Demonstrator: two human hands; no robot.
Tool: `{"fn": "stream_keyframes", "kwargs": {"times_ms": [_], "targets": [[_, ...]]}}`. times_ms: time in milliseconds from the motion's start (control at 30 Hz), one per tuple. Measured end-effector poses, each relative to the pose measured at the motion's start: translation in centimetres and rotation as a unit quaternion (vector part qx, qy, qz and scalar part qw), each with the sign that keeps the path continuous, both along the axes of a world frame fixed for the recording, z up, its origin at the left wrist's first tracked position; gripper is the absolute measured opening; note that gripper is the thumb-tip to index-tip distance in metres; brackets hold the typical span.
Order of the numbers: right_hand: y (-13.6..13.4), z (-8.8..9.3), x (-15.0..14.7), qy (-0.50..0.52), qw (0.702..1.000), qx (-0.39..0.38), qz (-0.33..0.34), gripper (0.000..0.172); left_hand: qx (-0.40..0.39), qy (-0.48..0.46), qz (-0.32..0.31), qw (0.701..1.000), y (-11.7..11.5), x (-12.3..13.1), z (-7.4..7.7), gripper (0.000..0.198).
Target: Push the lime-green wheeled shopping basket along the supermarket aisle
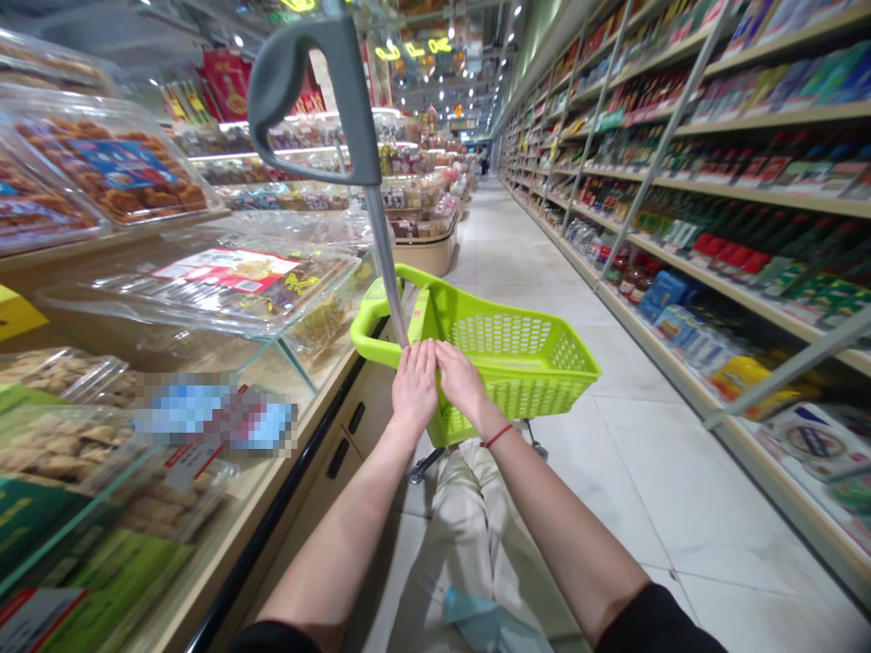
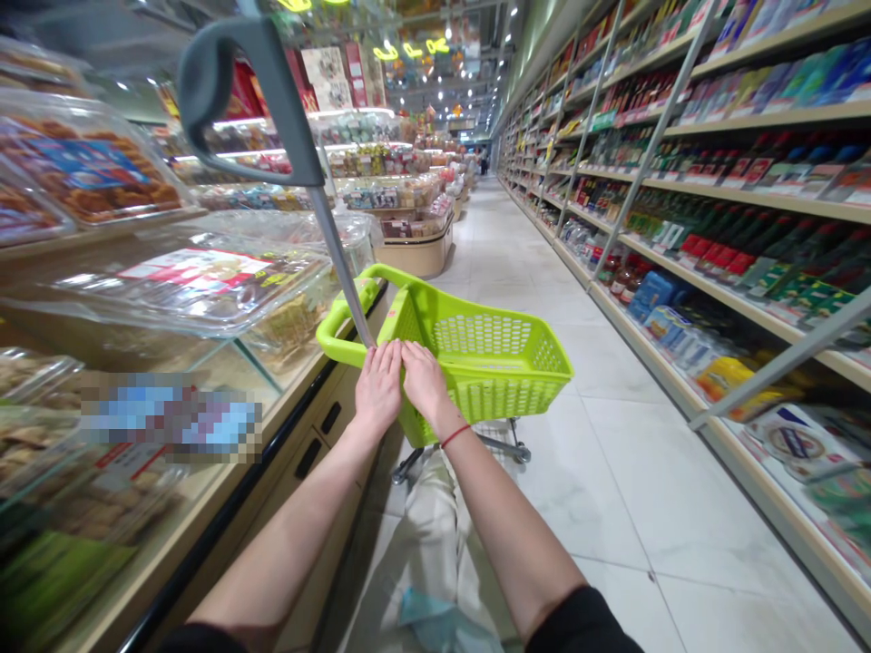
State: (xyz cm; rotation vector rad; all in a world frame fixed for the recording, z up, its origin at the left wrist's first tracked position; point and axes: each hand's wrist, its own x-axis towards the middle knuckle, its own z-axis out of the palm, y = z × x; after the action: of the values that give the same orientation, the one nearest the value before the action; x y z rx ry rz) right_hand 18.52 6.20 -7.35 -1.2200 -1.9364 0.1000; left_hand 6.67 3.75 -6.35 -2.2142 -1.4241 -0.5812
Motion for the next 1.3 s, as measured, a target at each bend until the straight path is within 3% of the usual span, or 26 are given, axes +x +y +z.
{"fn": "stream_keyframes", "kwargs": {"times_ms": [200,467,600,733,967,1100,1300], "targets": [[-0.9,-2.3,2.4,-0.011,0.999,0.022,-0.022,0.053,0.006,-0.014,-0.004,1.000,-0.2,-0.1,-0.2,0.058],[-1.4,-5.6,9.2,-0.020,0.993,0.005,-0.117,0.046,0.013,-0.024,-0.017,0.999,0.0,-0.4,-0.3,0.062],[-1.2,-5.3,9.7,-0.015,0.990,-0.012,-0.140,0.039,0.012,-0.031,0.004,0.999,-0.5,0.5,-0.3,0.061],[-0.9,-3.8,7.2,-0.019,0.993,-0.015,-0.115,0.037,0.000,-0.015,-0.015,1.000,-0.7,1.7,-0.6,0.060],[-1.1,-2.6,4.4,-0.060,0.996,-0.008,-0.067,0.053,-0.015,0.023,-0.047,0.999,-0.6,1.9,-0.9,0.058],[-1.3,-3.3,5.8,-0.050,0.997,-0.002,-0.064,0.050,-0.013,0.016,-0.050,0.999,-0.6,1.8,-0.9,0.055],[-1.6,-4.5,10.3,-0.075,0.991,-0.036,-0.103,0.051,0.002,0.012,-0.066,0.998,-0.2,1.3,-1.0,0.050]]}}
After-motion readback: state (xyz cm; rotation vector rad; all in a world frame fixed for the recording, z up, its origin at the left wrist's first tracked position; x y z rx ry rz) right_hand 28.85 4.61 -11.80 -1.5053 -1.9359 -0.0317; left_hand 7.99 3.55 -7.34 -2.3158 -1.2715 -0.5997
